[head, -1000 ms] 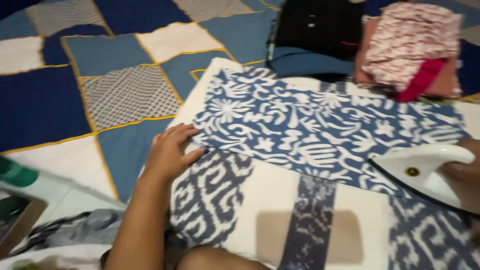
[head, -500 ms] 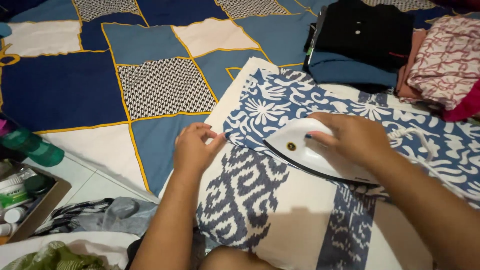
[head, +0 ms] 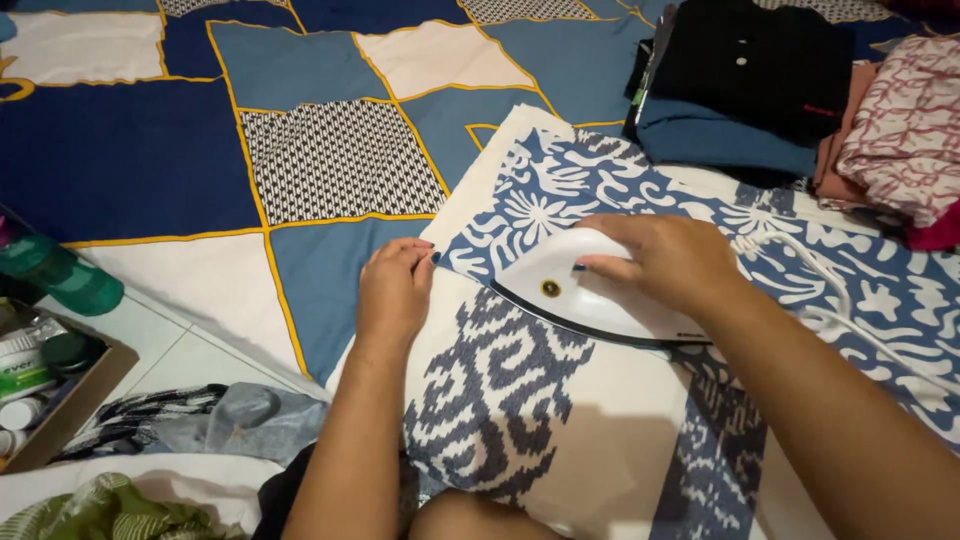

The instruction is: Ironing and folding a blue and white patterned piece of clothing on a bed setup.

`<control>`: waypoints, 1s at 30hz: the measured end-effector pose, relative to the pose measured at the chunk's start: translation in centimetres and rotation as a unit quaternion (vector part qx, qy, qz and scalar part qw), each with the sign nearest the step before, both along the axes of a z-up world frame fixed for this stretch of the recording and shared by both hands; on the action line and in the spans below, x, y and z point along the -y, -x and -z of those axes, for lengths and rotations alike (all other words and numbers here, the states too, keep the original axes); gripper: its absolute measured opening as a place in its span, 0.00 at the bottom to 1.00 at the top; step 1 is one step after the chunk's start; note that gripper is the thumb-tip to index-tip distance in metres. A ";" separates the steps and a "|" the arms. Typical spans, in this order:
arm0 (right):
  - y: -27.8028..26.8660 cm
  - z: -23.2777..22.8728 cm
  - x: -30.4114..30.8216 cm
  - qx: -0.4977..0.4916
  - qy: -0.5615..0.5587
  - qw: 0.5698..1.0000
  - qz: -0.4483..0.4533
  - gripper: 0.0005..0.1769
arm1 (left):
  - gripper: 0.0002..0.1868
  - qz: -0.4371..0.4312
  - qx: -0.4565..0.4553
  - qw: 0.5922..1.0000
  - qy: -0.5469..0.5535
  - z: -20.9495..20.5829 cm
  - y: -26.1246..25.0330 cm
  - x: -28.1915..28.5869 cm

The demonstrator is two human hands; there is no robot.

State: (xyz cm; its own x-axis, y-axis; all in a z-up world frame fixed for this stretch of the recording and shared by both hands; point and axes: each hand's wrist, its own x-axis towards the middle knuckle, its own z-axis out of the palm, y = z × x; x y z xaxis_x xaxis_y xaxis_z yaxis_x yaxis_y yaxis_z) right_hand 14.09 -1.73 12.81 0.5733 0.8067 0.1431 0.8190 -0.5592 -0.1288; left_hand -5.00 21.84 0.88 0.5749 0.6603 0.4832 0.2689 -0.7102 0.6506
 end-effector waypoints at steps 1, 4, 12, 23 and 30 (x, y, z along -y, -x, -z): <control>0.3 0.1 -0.4 -0.001 -0.015 1.000 -0.003 0.27 | 0.07 0.002 0.004 1.000 0.001 0.2 0.0 0.0; 1.0 0.1 -1.8 0.002 -0.038 0.999 0.002 0.27 | 0.07 0.006 0.010 1.000 -0.007 0.8 -0.1 -0.3; 2.2 0.0 -4.6 0.000 -0.033 0.999 0.012 0.28 | 0.07 0.010 0.023 1.000 -0.003 1.2 -0.1 -0.4; 2.7 -0.3 -5.7 -0.009 -0.022 1.000 0.008 0.29 | 0.04 -0.049 0.046 0.997 0.026 1.8 0.1 -0.1; 3.0 -0.2 -6.2 -0.029 -0.022 0.999 0.009 0.29 | 0.24 -0.085 0.081 0.986 0.122 -0.9 0.5 0.9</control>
State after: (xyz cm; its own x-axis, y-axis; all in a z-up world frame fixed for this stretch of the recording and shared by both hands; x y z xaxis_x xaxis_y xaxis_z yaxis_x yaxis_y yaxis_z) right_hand 11.07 4.52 13.02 0.5954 0.7902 0.1450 0.7998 -0.5659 -0.2003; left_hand -5.55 20.96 1.74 0.3752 0.8483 0.3736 0.2486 -0.4804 0.8411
